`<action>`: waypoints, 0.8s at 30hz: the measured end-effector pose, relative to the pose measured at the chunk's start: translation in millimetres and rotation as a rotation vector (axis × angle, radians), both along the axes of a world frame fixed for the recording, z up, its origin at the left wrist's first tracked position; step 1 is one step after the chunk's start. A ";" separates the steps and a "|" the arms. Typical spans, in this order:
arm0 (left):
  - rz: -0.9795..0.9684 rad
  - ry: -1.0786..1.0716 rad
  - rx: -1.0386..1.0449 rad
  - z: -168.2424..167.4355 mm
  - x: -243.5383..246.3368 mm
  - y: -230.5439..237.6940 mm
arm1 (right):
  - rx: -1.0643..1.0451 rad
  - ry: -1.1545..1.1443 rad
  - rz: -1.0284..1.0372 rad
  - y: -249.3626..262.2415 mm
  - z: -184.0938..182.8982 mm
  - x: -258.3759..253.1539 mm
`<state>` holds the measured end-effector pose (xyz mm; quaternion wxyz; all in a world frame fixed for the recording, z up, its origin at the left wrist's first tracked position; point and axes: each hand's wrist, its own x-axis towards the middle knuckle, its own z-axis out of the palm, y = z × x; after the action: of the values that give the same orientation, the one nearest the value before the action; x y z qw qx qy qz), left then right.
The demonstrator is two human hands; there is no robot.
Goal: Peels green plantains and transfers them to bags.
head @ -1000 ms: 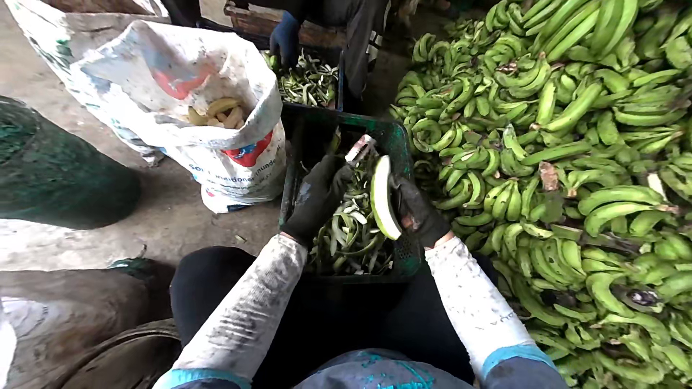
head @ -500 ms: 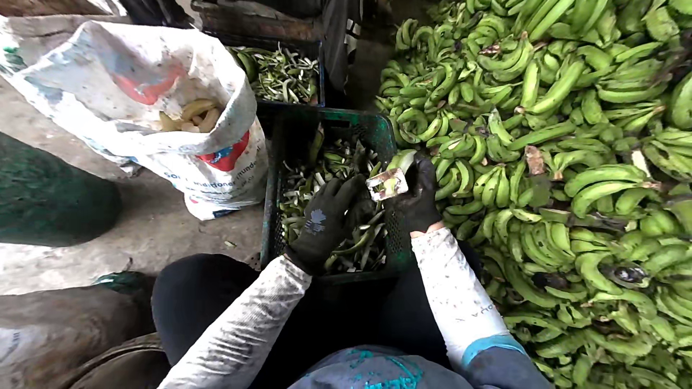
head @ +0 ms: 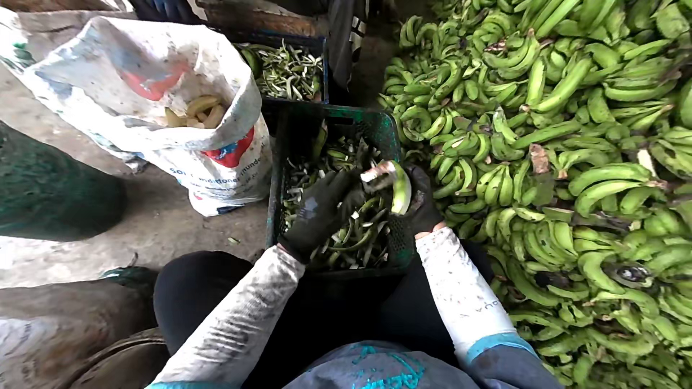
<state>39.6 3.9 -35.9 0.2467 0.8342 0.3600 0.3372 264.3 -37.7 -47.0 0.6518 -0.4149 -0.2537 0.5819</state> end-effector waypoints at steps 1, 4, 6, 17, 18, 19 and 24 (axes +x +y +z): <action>-0.033 0.030 0.098 -2.8 5.2 -5.8 | 0.007 0.032 -0.027 1.6 -5.3 3.6; -0.088 0.085 0.253 -4.5 15.7 -20.4 | 0.030 0.232 0.046 5.8 -15.1 12.5; -0.081 0.093 0.211 -5.0 18.8 -24.1 | 0.012 0.198 0.059 0.8 -15.0 11.7; 0.223 -0.140 -0.547 -7.6 -12.1 13.2 | -0.200 -0.055 0.292 0.4 26.4 -24.1; 0.204 -0.142 -0.521 -3.4 -14.4 8.0 | -0.218 -0.019 0.269 0.3 25.8 -18.7; 0.165 -0.143 -0.467 -0.7 -14.8 3.8 | -0.251 0.022 0.232 -0.9 25.6 -13.5; -0.142 -0.059 -0.132 2.6 -1.7 -17.6 | -0.025 0.038 0.098 -5.6 18.0 6.8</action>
<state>37.9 -13.7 -33.2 0.3348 0.8291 0.3140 0.3191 271.2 -43.3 -29.0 0.6219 -0.3988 -0.2540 0.6243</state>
